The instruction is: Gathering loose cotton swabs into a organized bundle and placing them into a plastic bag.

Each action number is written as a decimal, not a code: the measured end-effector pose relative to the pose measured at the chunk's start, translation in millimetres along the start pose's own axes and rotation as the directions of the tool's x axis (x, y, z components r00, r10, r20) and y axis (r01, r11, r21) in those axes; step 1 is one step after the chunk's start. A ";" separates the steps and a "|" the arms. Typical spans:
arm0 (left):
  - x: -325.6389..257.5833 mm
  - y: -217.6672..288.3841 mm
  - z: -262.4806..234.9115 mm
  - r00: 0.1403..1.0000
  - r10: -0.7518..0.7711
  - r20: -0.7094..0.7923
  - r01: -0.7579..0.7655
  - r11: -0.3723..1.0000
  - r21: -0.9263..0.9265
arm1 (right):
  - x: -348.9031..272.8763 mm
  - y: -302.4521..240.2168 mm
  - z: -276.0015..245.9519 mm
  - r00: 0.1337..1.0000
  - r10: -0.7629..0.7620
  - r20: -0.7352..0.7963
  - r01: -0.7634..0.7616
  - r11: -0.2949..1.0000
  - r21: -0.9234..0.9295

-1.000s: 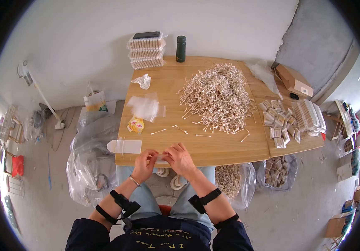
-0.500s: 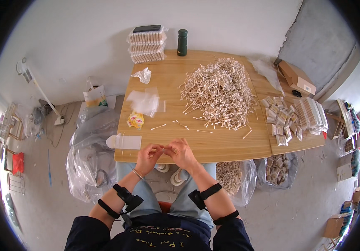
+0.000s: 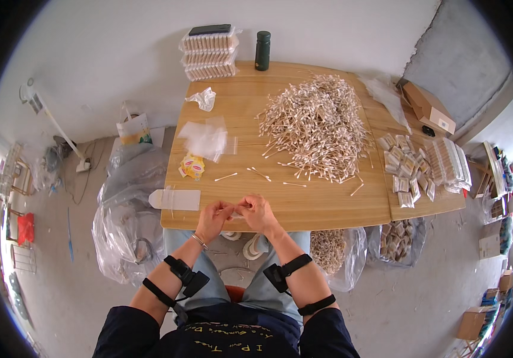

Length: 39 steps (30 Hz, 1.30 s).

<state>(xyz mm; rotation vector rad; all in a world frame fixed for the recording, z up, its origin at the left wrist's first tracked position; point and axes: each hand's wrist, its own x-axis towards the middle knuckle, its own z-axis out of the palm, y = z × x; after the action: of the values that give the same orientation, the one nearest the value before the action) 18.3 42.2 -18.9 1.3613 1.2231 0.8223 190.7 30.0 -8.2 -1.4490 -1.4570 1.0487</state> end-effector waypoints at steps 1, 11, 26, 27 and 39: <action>0.7 -1.7 0.2 1.000 -0.005 0.009 0.005 1.000 -0.026 | 0.2 0.0 -0.3 1.000 0.005 0.003 -0.005 1.000 0.008; 4.5 -5.0 -0.4 0.994 -0.094 0.056 0.107 0.952 -0.288 | -0.5 11.0 -7.0 0.952 0.256 0.169 -0.307 0.818 0.486; -2.3 8.8 -9.0 0.646 0.759 0.079 -0.673 0.518 0.528 | -17.5 1.5 -10.1 0.763 -0.646 -0.014 0.535 0.644 -0.546; -3.7 10.6 -9.0 0.644 0.761 0.081 -0.676 0.516 0.526 | -16.4 1.7 -9.0 0.756 -0.655 -0.014 0.554 0.650 -0.520; -31.6 49.7 -15.1 0.702 0.685 0.194 -0.677 0.558 0.479 | -9.7 -11.6 -47.3 0.891 0.350 0.288 -0.453 0.713 0.536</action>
<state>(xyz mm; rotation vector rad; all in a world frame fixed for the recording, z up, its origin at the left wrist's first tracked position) 7.3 21.0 37.0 2.3827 0.9289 1.0680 231.7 21.1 18.3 -1.2435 -0.7842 1.7550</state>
